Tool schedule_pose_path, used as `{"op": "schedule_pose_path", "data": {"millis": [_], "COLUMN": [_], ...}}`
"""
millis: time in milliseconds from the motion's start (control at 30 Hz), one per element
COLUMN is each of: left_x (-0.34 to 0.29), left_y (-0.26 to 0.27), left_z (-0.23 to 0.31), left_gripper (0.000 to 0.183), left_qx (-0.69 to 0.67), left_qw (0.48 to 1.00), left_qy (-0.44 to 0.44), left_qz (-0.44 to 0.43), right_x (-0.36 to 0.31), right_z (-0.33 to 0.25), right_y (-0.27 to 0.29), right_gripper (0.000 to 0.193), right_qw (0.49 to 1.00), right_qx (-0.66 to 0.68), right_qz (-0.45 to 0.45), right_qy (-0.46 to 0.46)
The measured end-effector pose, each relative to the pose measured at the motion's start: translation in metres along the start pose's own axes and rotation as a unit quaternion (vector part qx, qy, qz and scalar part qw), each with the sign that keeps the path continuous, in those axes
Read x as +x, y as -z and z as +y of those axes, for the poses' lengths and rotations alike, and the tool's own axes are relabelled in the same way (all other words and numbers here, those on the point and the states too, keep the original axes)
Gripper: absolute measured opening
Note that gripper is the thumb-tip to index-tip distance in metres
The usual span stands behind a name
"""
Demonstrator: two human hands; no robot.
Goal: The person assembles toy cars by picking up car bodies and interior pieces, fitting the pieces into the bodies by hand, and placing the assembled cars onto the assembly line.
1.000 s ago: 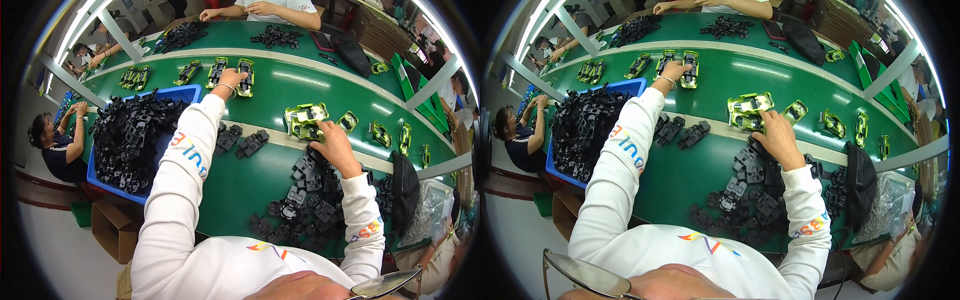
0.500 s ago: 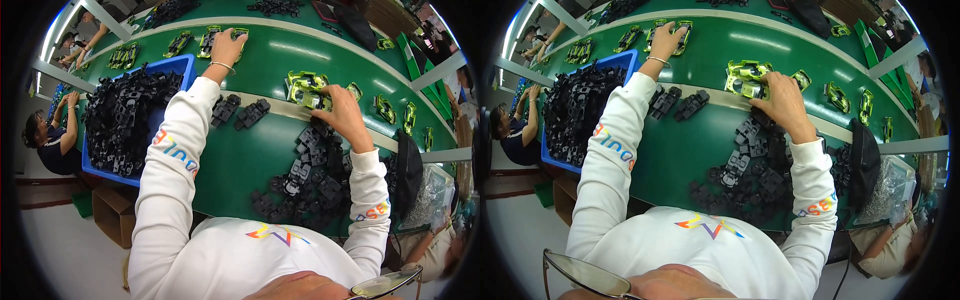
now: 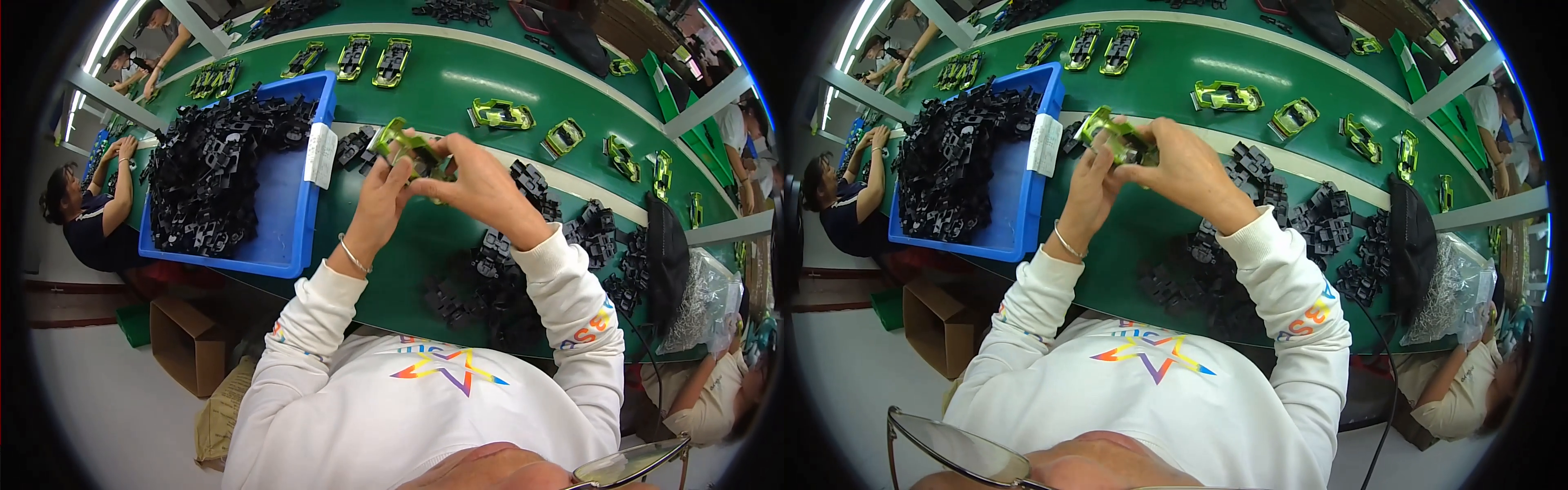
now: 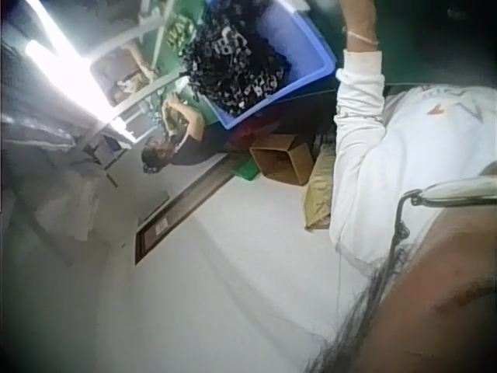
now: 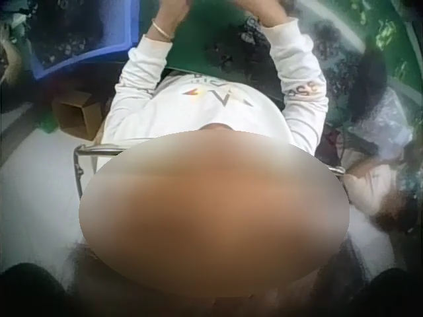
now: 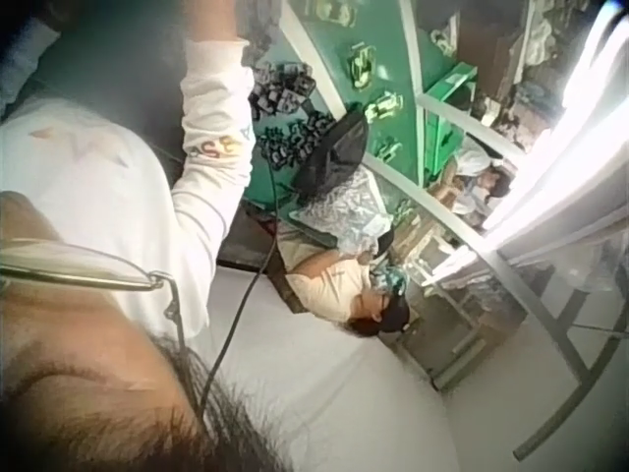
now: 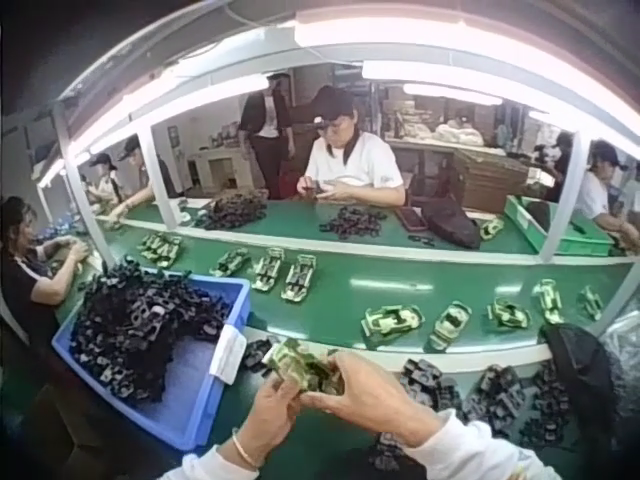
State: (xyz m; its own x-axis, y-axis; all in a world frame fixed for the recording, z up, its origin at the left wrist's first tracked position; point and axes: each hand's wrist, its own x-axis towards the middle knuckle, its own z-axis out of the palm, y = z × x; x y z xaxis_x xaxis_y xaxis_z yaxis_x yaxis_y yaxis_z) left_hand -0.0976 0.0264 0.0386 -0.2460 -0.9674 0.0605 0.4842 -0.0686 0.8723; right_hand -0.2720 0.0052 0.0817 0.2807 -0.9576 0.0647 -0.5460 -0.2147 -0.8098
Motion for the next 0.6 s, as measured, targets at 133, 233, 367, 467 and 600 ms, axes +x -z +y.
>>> {"op": "schedule_pose_path", "data": {"millis": [133, 233, 367, 467, 600], "left_x": [-0.023, -0.033, -0.041, -0.042, -0.035], "left_y": [0.020, 0.024, 0.030, 0.038, 0.039], "left_z": [0.010, 0.021, 0.024, 0.020, 0.012], "left_gripper": [0.052, 0.055, 0.057, 0.056, 0.055], "left_qx": [-0.083, -0.112, -0.097, -0.110, -0.140], "left_qw": [0.988, 0.987, 0.988, 0.985, 0.980], "left_qy": [-0.007, 0.009, 0.037, 0.055, 0.081], "left_qz": [0.131, 0.116, 0.110, 0.123, 0.116], "right_x": [0.013, 0.023, 0.015, -0.006, -0.020], "right_z": [0.002, 0.016, 0.026, 0.033, 0.041], "right_y": [-0.015, -0.043, -0.059, -0.043, -0.022], "right_gripper": [0.054, 0.035, 0.025, 0.022, 0.031], "right_qw": [0.987, 0.999, 0.955, 0.967, 0.972], "right_qx": [0.123, -0.038, -0.230, -0.207, -0.178], "right_qz": [-0.090, -0.011, 0.070, -0.001, -0.008], "right_qy": [0.059, 0.033, 0.173, 0.147, 0.151]}}
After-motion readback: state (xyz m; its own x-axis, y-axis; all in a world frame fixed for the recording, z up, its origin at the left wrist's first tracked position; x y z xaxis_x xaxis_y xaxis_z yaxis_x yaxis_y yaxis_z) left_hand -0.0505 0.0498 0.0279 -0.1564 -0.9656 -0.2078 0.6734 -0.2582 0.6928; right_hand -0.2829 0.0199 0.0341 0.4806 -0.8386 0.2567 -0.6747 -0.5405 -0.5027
